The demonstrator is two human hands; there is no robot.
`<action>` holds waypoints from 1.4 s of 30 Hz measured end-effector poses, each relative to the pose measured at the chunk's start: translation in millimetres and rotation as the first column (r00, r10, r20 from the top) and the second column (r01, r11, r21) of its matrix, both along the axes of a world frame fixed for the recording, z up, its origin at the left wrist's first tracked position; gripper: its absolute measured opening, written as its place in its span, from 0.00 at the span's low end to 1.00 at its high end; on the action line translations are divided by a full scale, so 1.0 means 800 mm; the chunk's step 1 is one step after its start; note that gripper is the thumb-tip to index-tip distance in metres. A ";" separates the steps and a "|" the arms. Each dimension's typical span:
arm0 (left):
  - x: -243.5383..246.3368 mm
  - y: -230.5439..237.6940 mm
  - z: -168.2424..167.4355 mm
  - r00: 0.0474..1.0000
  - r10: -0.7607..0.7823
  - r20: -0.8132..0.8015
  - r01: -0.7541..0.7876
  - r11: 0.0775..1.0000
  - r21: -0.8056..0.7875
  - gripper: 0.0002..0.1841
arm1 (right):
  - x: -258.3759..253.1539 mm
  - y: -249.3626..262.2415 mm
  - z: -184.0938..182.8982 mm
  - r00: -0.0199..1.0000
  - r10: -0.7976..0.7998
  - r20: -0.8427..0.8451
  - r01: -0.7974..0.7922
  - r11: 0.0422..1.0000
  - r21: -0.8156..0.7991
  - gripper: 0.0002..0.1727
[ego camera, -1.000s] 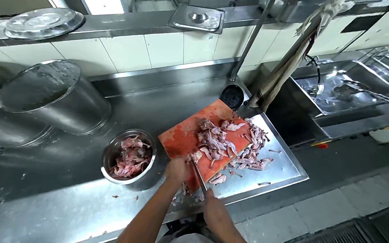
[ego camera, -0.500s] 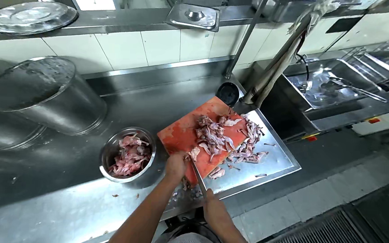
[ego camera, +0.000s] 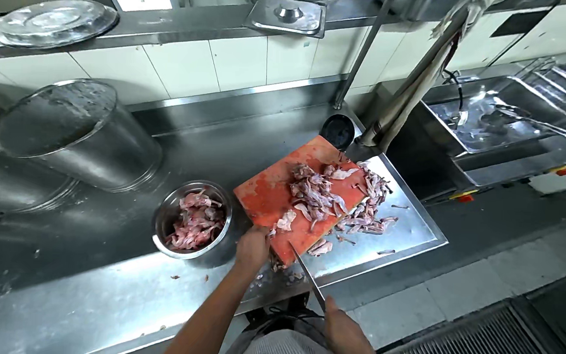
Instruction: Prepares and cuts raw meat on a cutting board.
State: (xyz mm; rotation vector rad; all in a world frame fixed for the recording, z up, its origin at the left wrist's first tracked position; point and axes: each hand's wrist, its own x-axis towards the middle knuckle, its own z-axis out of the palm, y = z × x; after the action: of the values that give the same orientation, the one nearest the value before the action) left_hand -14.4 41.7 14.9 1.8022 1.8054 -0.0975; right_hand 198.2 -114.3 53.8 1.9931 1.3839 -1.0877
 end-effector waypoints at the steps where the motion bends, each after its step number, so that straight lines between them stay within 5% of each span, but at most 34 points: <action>1: -0.001 -0.003 -0.003 0.999 0.016 0.028 -0.016 1.000 0.001 0.17 | 0.008 -0.004 0.010 0.999 0.035 0.005 -0.035 0.999 0.007 0.27; 6: -0.008 -0.003 -0.004 0.990 0.023 0.136 -0.024 1.000 0.009 0.16 | 0.016 0.013 0.049 0.993 0.119 -0.021 -0.113 0.975 0.190 0.22; 10: -0.008 -0.001 -0.007 0.993 0.006 0.116 -0.007 1.000 0.010 0.16 | -0.022 0.079 0.001 0.980 0.193 -0.052 -0.173 0.950 0.260 0.22; 14: -0.010 0.002 -0.006 0.994 0.006 0.111 -0.007 1.000 0.006 0.15 | -0.039 0.108 -0.020 0.973 0.225 -0.055 -0.208 0.952 0.224 0.24; 21: -0.027 -0.008 0.001 0.992 -0.014 0.123 0.018 0.999 -0.029 0.15 | 0.022 0.040 -0.021 0.989 0.135 -0.064 -0.131 0.989 0.067 0.28; 26: -0.054 -0.056 0.007 0.977 0.122 0.177 -0.117 0.992 -0.038 0.13 | 0.049 0.038 -0.025 0.983 0.151 -0.103 -0.149 0.989 0.021 0.26; 31: 0.021 -0.046 0.061 0.934 -0.004 0.357 0.049 0.992 -0.117 0.17 | 0.124 0.015 -0.016 0.973 0.059 -0.222 -0.001 0.967 0.255 0.23; 37: 0.152 0.043 0.101 0.713 -0.046 0.700 0.112 0.993 -0.049 0.19 | 0.200 -0.001 -0.033 0.947 -0.157 -0.281 0.284 0.819 0.499 0.20; 39: 0.165 0.071 0.097 0.808 -0.083 0.584 0.066 0.997 0.051 0.25 | 0.207 0.009 -0.039 0.939 -0.179 -0.293 0.315 0.787 0.531 0.20; 42: 0.135 0.089 0.076 0.988 -0.081 0.132 0.060 0.986 0.154 0.25 | 0.200 0.032 -0.039 0.935 -0.170 -0.311 0.323 0.767 0.553 0.19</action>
State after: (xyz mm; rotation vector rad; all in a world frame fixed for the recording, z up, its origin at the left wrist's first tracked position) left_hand 93.4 112.8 75.5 1.9269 1.6909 0.1364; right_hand 358.2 -89.0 22.3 2.6302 1.8018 -1.1312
